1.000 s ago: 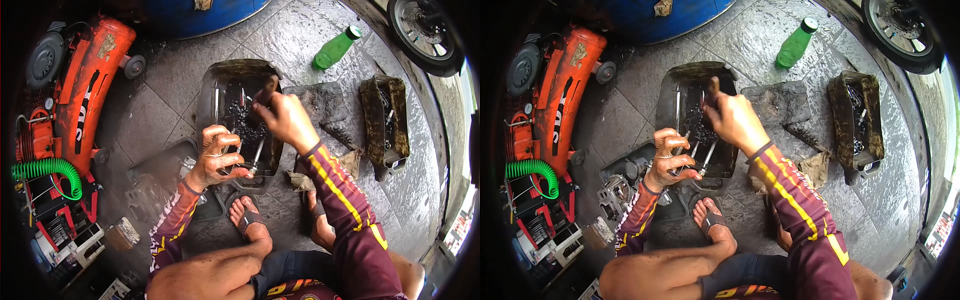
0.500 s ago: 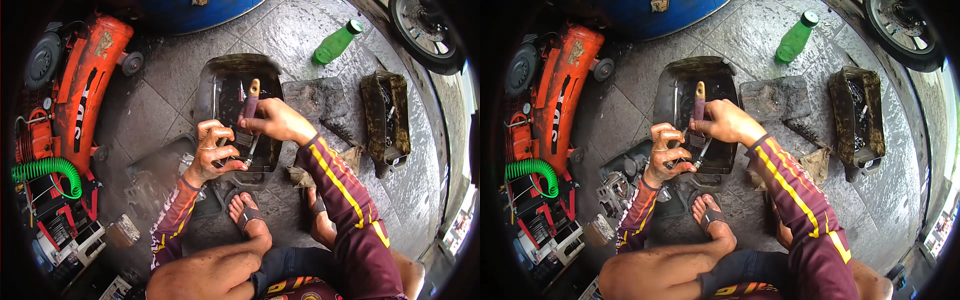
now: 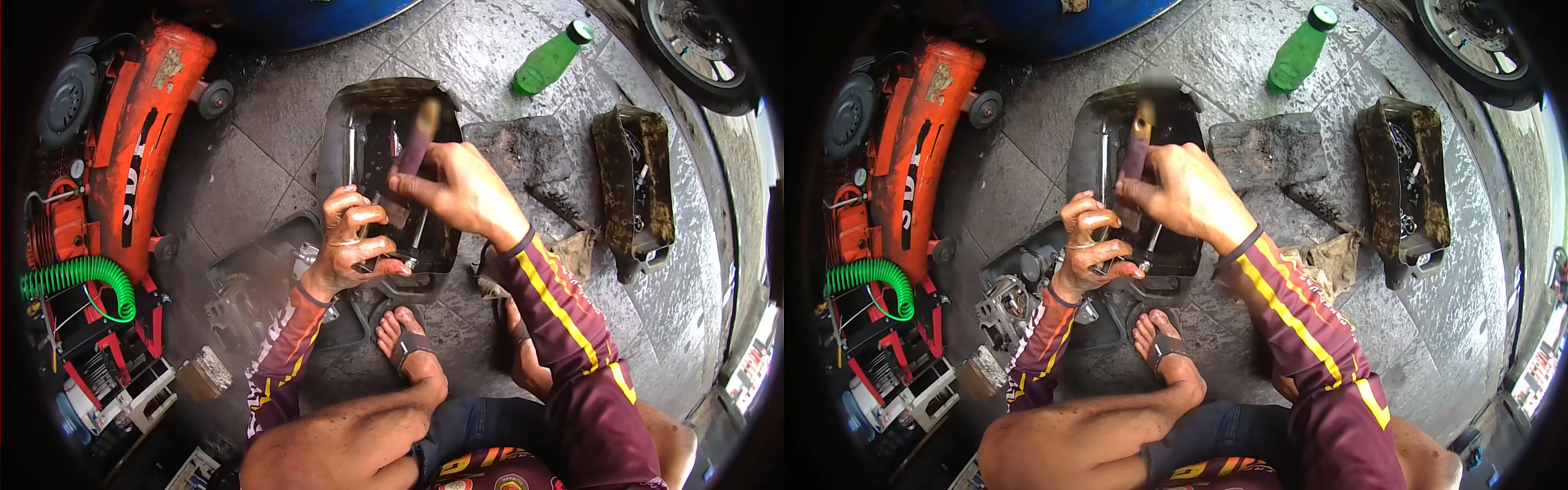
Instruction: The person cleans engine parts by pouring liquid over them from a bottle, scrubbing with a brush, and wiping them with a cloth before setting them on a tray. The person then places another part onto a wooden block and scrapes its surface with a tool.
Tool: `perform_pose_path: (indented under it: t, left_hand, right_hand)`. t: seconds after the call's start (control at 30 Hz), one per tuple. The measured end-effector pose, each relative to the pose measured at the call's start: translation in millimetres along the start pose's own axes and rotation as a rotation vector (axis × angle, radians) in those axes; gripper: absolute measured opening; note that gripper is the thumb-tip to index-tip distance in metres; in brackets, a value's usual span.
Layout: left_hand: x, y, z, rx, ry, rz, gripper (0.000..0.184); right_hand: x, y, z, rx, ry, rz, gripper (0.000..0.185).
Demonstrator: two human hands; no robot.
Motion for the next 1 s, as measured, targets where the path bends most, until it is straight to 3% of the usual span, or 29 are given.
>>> perform_pose_path:
  t: [0.07,0.13,0.2,0.27,0.33,0.37,0.4,0.47,0.5,0.6,0.67,0.7,0.73,0.8,0.83,0.9,1.0]
  left_hand:
    - [-3,3,2,-0.005,0.021,-0.024,0.040]
    - [-8,3,2,0.010,0.006,-0.016,0.040]
    - [-7,3,6,0.010,0.018,-0.019,0.039]
    - [-3,3,2,-0.021,0.016,0.006,0.038]
    - [-4,5,4,-0.055,0.002,0.020,0.038]
    - [-5,6,3,-0.029,0.002,0.005,0.037]
    - [-4,6,1,0.004,0.008,-0.002,0.037]
    - [-5,5,2,0.015,0.005,0.000,0.037]
    - [-5,4,5,0.019,0.048,0.025,0.037]
    - [-3,1,23,0.230,0.243,0.009,0.029]
    - [24,-14,61,0.601,0.678,-0.162,0.024]
    - [27,-12,69,0.619,0.789,-0.240,0.026]
    - [44,-23,73,0.805,1.070,-0.207,0.048]
    - [50,-31,76,1.181,1.117,-0.407,0.047]
    - [50,-31,78,1.222,1.128,-0.443,0.046]
    - [47,-29,80,1.240,1.077,-0.470,0.047]
    - [48,-25,81,1.199,1.076,-0.535,0.053]
  right_hand:
    - [0,-16,1,-0.067,0.181,0.034,0.027]
    - [-4,-18,-9,0.119,0.098,0.014,0.027]
    - [-7,11,-10,0.108,0.082,-0.240,0.027]
    - [-9,17,3,-0.114,0.052,-0.182,0.029]
    - [-14,5,17,-0.172,0.182,-0.094,0.029]
    - [-21,-14,3,-0.135,0.157,-0.008,0.028]
    - [-24,-14,-6,0.006,0.100,-0.050,0.027]
    - [-21,0,-2,0.354,0.198,-0.252,0.027]
    - [-21,9,-4,0.083,0.098,-0.216,0.026]
    - [-13,10,3,-0.060,0.181,-0.188,0.021]
    - [-12,6,-18,0.067,0.188,-0.244,0.022]
    - [-9,11,-20,0.189,0.185,-0.298,0.023]
    - [-4,14,-28,0.154,0.144,-0.285,0.026]
    - [3,6,-31,0.186,0.167,-0.177,0.027]
    - [5,10,-34,0.188,0.173,-0.182,0.027]
    - [12,-10,-9,0.233,0.464,0.037,0.030]
    - [17,20,8,0.111,0.408,-0.136,0.036]
Point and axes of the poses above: each hand's wrist, its own x-axis away from the middle knuckle, its own y-axis out of the back of the hand, z = x × y, the point moved 10 cm from there along -x, towards the middle knuckle, and after that the axes turned 4 degrees about x, right-handed, at the moved point
